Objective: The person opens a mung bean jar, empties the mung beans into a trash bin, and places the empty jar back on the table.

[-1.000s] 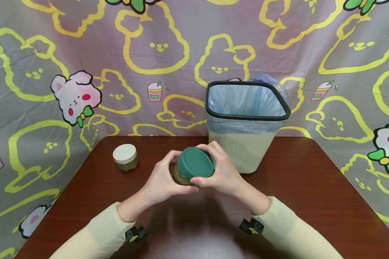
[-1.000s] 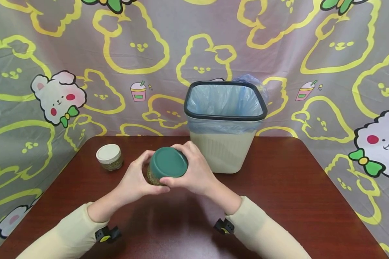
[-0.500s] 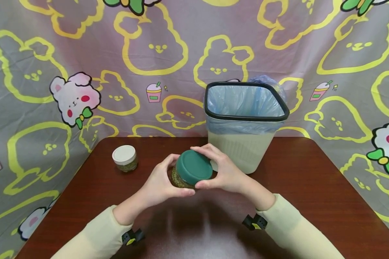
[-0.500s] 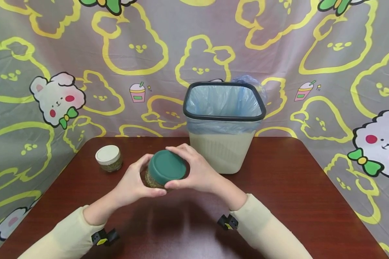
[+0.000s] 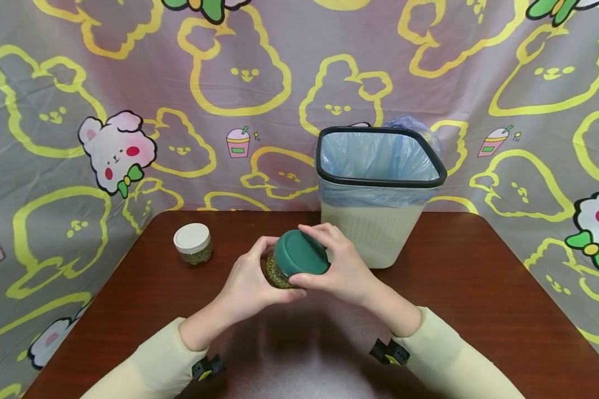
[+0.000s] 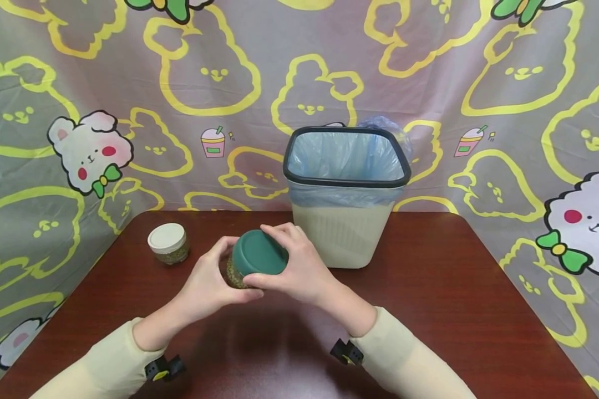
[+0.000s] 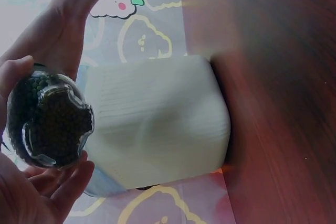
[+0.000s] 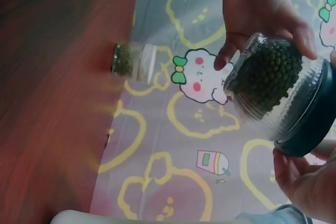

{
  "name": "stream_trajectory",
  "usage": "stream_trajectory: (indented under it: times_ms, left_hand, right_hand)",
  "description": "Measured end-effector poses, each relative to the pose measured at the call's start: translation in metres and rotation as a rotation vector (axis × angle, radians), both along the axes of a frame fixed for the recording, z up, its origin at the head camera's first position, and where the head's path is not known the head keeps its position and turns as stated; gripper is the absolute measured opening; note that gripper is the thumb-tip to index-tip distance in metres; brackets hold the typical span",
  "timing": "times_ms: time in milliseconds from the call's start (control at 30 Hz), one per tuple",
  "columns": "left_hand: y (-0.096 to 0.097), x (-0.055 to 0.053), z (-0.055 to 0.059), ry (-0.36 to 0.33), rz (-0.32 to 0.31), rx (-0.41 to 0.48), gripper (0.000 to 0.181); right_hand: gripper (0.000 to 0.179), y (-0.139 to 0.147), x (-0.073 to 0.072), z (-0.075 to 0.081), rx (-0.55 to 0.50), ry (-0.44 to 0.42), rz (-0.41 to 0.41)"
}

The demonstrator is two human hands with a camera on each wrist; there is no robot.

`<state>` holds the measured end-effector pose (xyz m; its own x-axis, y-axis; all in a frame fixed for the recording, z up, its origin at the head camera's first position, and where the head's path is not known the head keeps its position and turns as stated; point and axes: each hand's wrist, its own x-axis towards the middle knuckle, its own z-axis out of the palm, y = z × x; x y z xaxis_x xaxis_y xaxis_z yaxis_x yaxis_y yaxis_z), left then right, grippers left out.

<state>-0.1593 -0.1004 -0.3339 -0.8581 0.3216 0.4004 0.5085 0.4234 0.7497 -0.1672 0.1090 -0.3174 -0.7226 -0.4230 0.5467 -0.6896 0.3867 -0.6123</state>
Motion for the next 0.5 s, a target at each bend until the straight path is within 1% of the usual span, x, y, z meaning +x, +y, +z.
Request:
stream_trajectory:
  times_ms: [100, 267, 400, 500]
  left_hand:
    - [-0.001, 0.000, 0.001, -0.028, -0.041, 0.017, 0.079]
    - [-0.005, 0.000, 0.003, -0.085, -0.141, 0.055, 0.076]
    - [-0.007, -0.001, 0.006, -0.092, -0.219, 0.076, 0.075]
    - [-0.008, -0.002, 0.007, -0.090, -0.237, 0.075, 0.076]
  right_hand:
    - [0.079, 0.002, -0.001, 0.000, -0.024, 0.001, 0.040]
    - [0.079, 0.006, -0.003, 0.000, -0.041, 0.033, 0.141]
    - [0.081, 0.010, -0.005, 0.003, -0.044, 0.065, 0.232]
    - [0.083, 0.013, -0.006, 0.007, -0.029, 0.070, 0.276]
